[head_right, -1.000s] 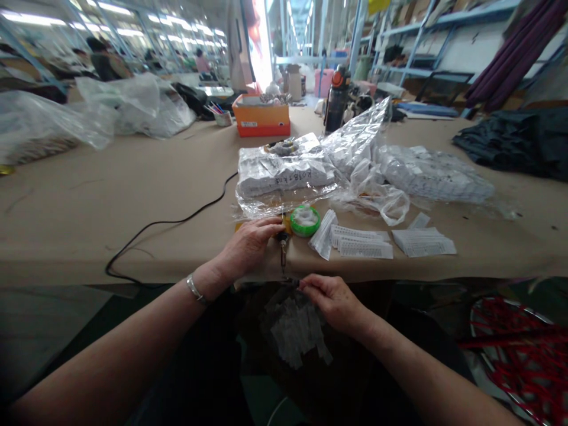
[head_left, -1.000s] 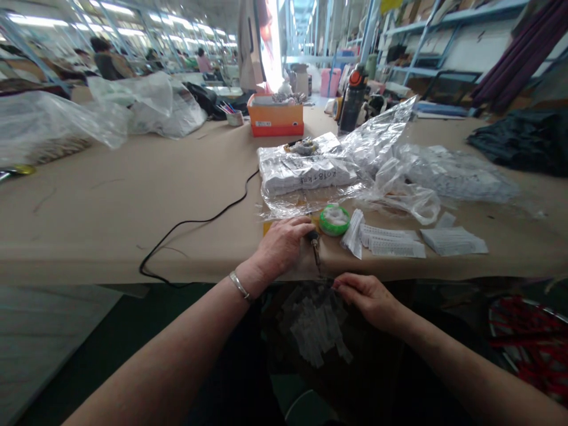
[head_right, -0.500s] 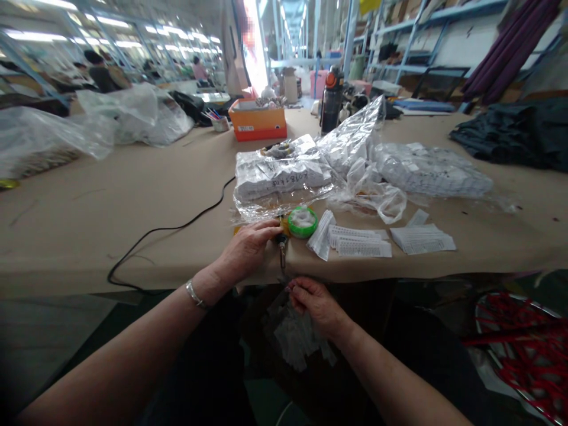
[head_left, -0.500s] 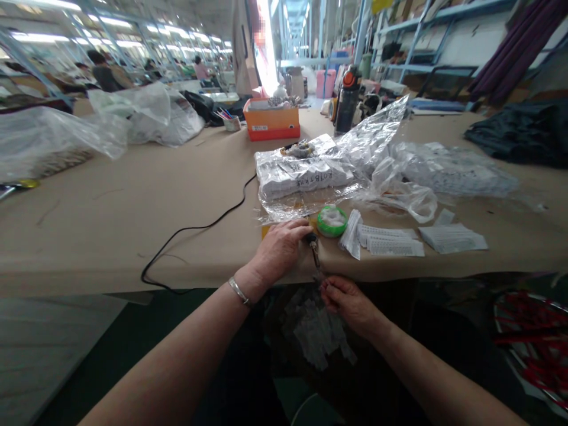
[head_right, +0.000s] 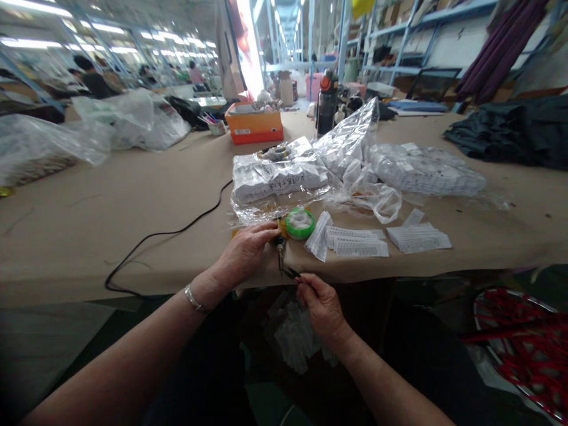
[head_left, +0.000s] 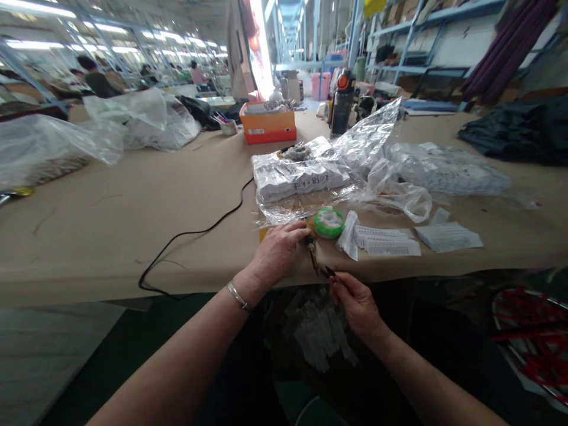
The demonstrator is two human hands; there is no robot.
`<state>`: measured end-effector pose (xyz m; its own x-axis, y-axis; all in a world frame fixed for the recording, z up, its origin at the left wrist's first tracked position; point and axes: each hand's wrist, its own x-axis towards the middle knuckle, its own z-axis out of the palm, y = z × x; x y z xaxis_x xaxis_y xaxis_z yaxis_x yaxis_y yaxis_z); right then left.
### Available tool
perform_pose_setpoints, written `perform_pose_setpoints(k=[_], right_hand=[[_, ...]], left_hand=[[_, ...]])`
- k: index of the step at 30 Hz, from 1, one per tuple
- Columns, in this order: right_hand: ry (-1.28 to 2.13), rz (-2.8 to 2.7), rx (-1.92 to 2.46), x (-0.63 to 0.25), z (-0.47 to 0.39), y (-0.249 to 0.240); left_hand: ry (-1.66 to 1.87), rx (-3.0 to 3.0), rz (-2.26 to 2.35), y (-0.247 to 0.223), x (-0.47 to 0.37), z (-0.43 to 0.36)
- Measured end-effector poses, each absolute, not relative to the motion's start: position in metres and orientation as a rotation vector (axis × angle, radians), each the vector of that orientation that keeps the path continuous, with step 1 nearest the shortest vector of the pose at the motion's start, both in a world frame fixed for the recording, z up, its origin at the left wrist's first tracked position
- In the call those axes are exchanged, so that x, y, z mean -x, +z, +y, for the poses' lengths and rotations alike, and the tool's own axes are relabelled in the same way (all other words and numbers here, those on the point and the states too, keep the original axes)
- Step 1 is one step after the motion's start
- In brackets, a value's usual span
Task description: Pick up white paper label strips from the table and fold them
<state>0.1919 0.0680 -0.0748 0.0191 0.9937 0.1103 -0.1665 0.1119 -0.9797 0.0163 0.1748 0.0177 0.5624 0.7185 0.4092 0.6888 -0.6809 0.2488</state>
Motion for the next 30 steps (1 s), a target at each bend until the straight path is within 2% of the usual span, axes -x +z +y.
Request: perform_pose_setpoints(k=[12,21,26,30], right_hand=[[0.856,-1.362,1.07,-0.19,0.069,-0.083],[0.746,-1.609,1.073,-0.202,0.06,-0.073],[0.822,-1.895,0.997,-0.207,0.057,-0.062],[0.978,-1.881,1.188,-0.21,0.066,-0.049]], left_hand=[[0.739,-2.721,1.238,0.02,-0.016,0.174],[0.738,-2.741,1.237,0.019,-0.016,0.175],[0.72,-2.729,1.244,0.019,-0.015,0.174],[0.72,-2.721,1.255,0.019,-0.015,0.173]])
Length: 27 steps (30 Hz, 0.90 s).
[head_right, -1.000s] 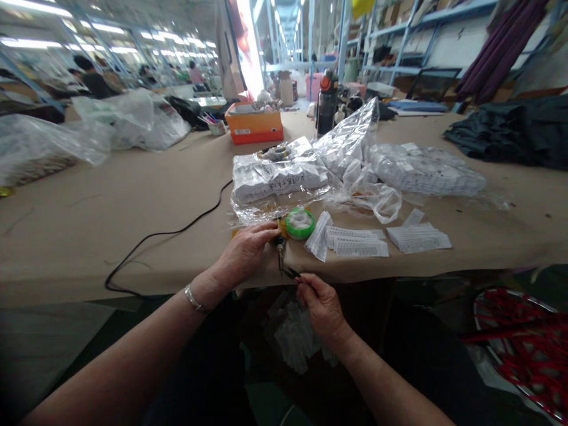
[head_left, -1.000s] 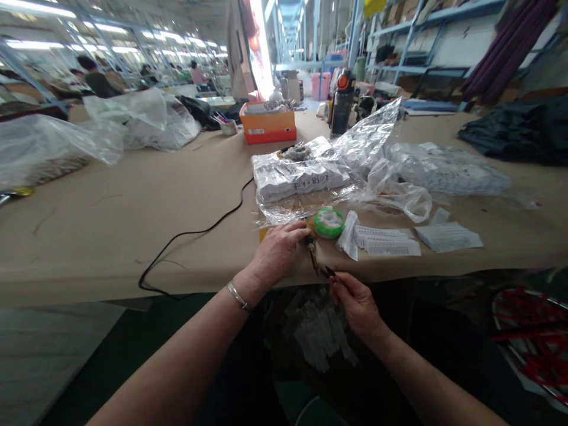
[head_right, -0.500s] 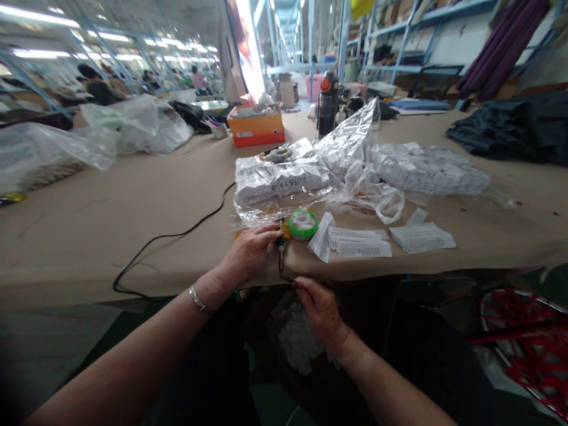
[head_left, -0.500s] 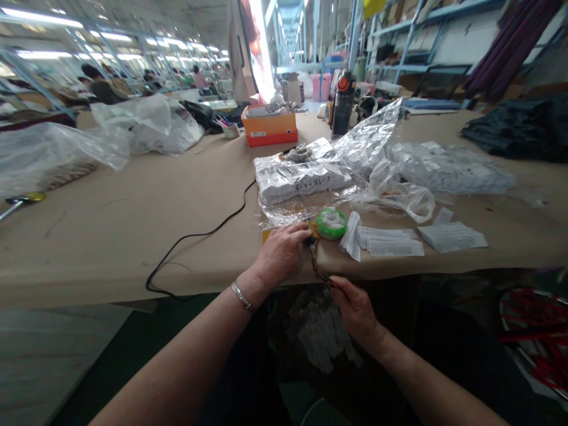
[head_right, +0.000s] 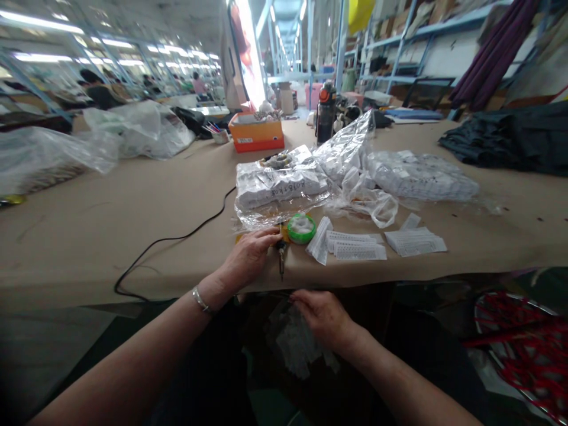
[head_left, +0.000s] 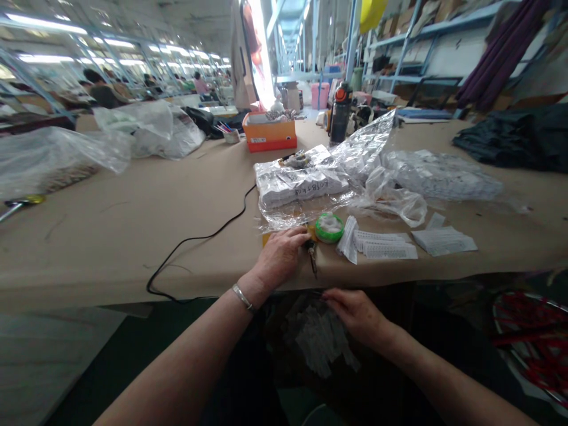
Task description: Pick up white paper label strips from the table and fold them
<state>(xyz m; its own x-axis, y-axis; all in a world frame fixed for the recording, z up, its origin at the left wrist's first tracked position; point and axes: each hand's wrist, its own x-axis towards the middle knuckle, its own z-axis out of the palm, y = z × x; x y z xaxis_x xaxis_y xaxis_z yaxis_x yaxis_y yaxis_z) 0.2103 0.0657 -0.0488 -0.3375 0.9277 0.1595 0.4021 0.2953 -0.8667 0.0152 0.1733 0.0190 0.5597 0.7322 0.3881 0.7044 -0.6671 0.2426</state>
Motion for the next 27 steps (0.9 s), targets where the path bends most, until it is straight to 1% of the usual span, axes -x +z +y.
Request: perform_pose_setpoints(k=[4,7,10,12,13,15,16,18,22,24,27], right_hand=[[1.11,-1.719,1.233,-0.214,0.066,-0.033],[1.135,-1.813,1.152,-0.222,0.054,-0.017],[1.084,-1.924,1.168,-0.243,0.04,0.001],[0.953,-1.936,1.236,-0.27,0.039,0.01],[0.817,-1.932,1.302,-0.288,0.041,0.015],[0.444,-1.892,1.479,-0.336,0.051,0.022],[0.182,-1.85,1.612,-0.364,0.057,0.025],[-0.02,-1.777,1.758,-0.421,0.07,0.032],[-0.216,-1.683,1.936,-0.507,0.094,0.034],[-0.226,-1.678,1.968,-0.529,0.106,0.028],[-0.208,-1.723,1.935,-0.538,0.122,0.017]], left_hand=[[0.706,-2.716,1.268,0.02,-0.016,0.173],[0.687,-2.716,1.275,0.02,-0.015,0.175],[0.714,-2.723,1.23,0.021,-0.014,0.175],[0.767,-2.711,1.18,0.023,-0.013,0.176],[0.786,-2.698,1.156,0.022,-0.011,0.177],[0.811,-2.684,1.13,0.019,-0.009,0.182],[0.834,-2.678,1.133,0.016,-0.007,0.186],[0.828,-2.623,1.203,0.009,-0.005,0.192],[1.018,-2.419,1.399,0.006,-0.003,0.187],[1.095,-2.339,1.445,0.011,-0.001,0.174],[1.223,-2.238,1.548,0.02,0.004,0.146]])
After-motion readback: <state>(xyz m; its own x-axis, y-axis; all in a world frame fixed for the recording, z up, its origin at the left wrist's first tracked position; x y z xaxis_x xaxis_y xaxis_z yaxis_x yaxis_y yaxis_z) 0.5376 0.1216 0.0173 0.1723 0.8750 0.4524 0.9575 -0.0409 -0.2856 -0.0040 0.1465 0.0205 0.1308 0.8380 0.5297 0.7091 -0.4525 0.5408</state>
